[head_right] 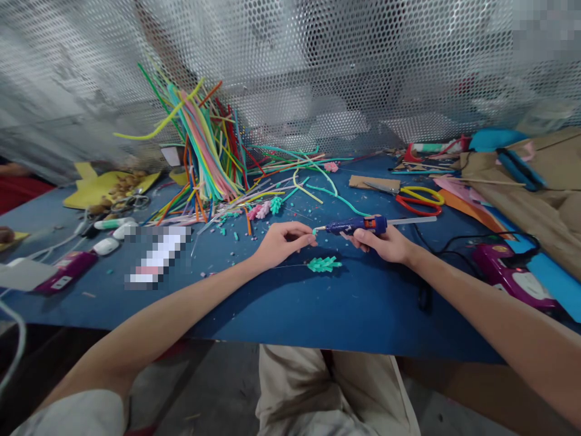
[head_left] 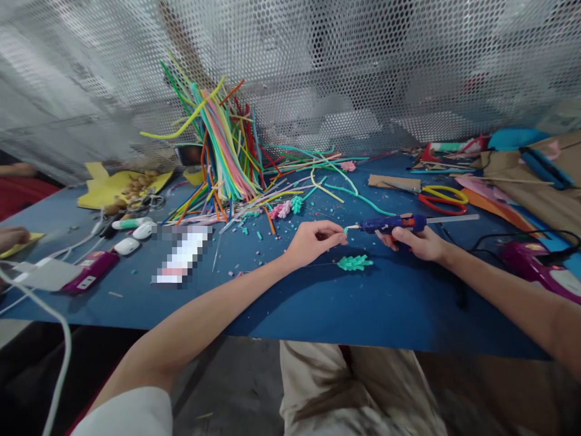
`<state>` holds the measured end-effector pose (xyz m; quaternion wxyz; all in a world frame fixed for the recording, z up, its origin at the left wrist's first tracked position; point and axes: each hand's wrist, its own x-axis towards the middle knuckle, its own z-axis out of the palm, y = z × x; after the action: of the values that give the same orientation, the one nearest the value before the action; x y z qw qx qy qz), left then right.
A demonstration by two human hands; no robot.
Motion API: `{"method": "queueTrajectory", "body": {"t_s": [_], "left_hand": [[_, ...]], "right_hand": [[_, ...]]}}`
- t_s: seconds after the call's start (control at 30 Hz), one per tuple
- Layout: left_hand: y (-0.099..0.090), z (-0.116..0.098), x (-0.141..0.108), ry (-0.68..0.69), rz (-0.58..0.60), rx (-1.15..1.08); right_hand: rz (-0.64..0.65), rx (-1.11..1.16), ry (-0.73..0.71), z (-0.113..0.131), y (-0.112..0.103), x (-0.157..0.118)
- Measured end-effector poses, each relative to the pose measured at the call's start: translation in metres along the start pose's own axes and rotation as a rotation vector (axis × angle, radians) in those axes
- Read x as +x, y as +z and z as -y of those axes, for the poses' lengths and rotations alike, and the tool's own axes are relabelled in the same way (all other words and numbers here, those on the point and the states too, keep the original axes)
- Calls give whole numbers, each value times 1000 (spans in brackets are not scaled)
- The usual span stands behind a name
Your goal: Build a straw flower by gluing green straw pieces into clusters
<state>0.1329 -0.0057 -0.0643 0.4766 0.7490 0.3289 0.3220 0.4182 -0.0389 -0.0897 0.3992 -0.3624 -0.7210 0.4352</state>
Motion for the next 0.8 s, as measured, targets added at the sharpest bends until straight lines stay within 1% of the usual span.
{"method": "queueTrajectory", "body": {"t_s": [0.27,0.7,0.8], "left_hand": [[0,0,0,5,-3,1],[0,1,0,15,-10,25],[-1,0,-1,21,-6,43]], "right_hand": [[-21,-46,8,0,0,0],[-9,-119,22,4,-1,0],[-35,-158,38,6,-2,0]]}}
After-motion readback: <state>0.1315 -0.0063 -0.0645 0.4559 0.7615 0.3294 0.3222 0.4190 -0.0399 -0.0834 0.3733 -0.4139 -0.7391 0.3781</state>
